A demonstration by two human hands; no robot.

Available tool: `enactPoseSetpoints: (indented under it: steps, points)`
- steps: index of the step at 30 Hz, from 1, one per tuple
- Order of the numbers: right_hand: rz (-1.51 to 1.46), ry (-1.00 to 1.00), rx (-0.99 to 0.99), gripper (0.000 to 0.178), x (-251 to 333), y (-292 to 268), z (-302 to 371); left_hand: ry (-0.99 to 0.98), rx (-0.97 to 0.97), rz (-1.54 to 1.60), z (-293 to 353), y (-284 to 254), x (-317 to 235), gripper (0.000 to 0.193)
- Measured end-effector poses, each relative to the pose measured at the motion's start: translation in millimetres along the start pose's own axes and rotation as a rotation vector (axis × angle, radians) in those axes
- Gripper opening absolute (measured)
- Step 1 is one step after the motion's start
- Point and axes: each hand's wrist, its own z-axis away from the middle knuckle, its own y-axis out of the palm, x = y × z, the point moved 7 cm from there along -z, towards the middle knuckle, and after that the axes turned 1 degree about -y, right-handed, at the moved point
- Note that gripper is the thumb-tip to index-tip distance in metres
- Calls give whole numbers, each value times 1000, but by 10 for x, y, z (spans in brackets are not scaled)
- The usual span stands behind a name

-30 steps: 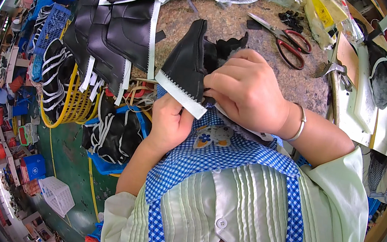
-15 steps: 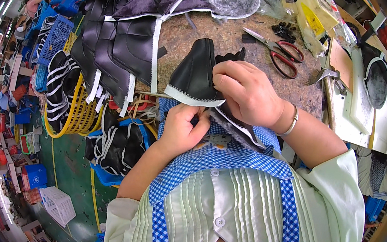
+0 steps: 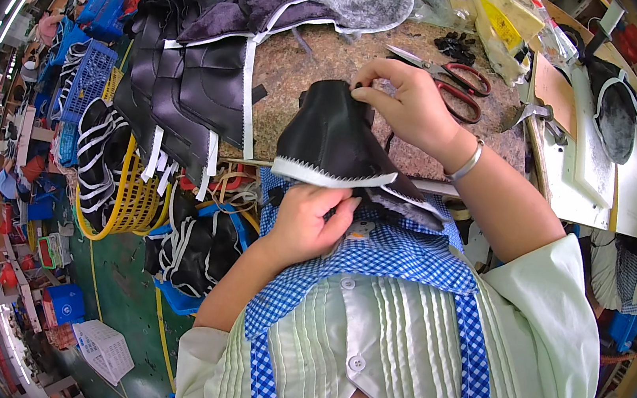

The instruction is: The person assembles boot uppers by peeling adhesive strips, attaching and pressing furry linings and zipper sections together by hand, and trimming excess material with scissors.

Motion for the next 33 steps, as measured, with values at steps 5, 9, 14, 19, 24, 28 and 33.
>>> enactPoseSetpoints:
  steps: [5,9,14,19,24,28,33]
  points:
    - [-77,-150,-78,14,86,169,-22,39,-32,-19,77,-62,-35,6]
    - [137,-510,-225,15,435,188,79,-17,-24,10,146,-25,9,3]
    - [-20,-251,-218,16,290,213,62,-171,36,231,172,65,80,6]
    - [-175,-275,-170,15,347,214,120,-113,42,253,187,64,-38,9]
    - [209,-308,-289,13,482,185,332,-103,-137,-53,140,-52,23,18]
    - [199,-131,-275,11,385,249,350,-192,-112,-130,102,44,98,16]
    - [525,-50,-105,19,326,60,226,17,-137,-201,2,17,-99,11]
